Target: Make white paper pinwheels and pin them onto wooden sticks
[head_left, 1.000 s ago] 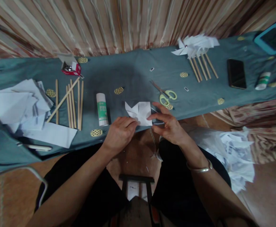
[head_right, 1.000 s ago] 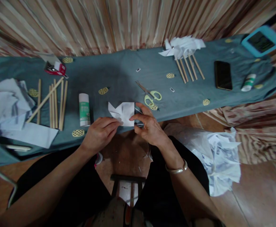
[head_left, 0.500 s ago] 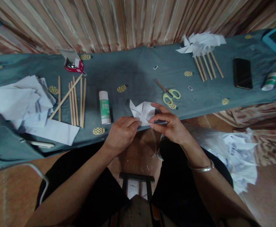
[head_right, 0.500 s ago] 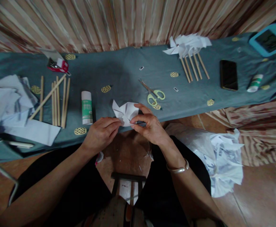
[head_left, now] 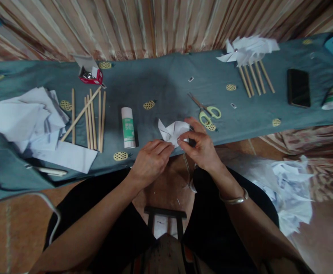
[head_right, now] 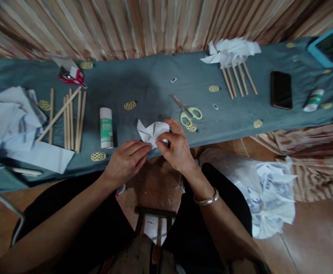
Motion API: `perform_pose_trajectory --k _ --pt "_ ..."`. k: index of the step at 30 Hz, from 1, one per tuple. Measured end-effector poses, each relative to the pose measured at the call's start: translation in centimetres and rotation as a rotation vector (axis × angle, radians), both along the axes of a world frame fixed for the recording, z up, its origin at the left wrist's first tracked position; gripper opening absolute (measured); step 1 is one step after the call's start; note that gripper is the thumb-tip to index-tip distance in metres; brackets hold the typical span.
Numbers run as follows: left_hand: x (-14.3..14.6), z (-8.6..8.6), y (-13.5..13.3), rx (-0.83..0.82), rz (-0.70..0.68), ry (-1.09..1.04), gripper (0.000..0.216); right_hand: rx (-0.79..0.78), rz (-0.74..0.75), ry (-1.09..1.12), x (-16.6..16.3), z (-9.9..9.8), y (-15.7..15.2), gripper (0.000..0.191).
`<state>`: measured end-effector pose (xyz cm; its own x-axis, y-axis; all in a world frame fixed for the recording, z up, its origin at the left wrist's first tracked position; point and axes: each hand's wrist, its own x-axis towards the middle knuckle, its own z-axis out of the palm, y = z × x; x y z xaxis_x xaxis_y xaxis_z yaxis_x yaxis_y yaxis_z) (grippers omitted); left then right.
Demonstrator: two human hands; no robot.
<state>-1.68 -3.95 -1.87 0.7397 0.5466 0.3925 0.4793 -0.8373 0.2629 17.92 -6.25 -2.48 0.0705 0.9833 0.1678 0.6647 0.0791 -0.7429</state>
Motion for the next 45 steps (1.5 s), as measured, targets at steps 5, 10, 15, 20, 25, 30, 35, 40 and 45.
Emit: perform_pose_trajectory --k 5,10,15,20,25,30,35,40,45 --pt "0.0 0.0 -0.1 -0.011 -0.025 0.000 0.025 0.028 -0.001 -0.067 -0.7 0.2 0.1 0.008" --pt "0.0 0.0 -0.1 -0.022 -0.020 0.026 0.024 0.011 -0.006 -0.095 -1.0 0.3 0.0 0.009" --pt "0.0 0.0 -0.1 -0.052 -0.022 0.024 0.022 0.025 -0.004 -0.096 -1.2 0.2 0.1 0.010" --pt "0.1 -0.1 -0.1 -0.079 -0.024 0.010 0.021 0.024 -0.018 -0.078 -1.2 0.2 0.2 0.010" --pt "0.1 -0.2 -0.1 -0.068 -0.023 -0.023 0.020 0.009 -0.023 -0.083 -1.2 0.1 0.2 0.007" --pt "0.0 -0.1 -0.1 -0.071 -0.020 0.019 0.023 0.008 -0.026 -0.077 -1.1 -0.1 0.2 0.007" --pt "0.0 -0.1 -0.2 -0.071 -0.009 0.024 0.023 0.018 -0.026 -0.070 -1.2 -0.1 0.2 0.008" --pt "0.1 -0.2 -0.3 -0.058 -0.022 0.009 0.020 0.009 -0.019 -0.089 -1.3 0.0 0.1 0.007" --pt "0.1 -0.2 -0.3 -0.066 -0.026 0.011 0.020 0.010 -0.016 -0.099 -1.3 0.2 0.1 0.008"
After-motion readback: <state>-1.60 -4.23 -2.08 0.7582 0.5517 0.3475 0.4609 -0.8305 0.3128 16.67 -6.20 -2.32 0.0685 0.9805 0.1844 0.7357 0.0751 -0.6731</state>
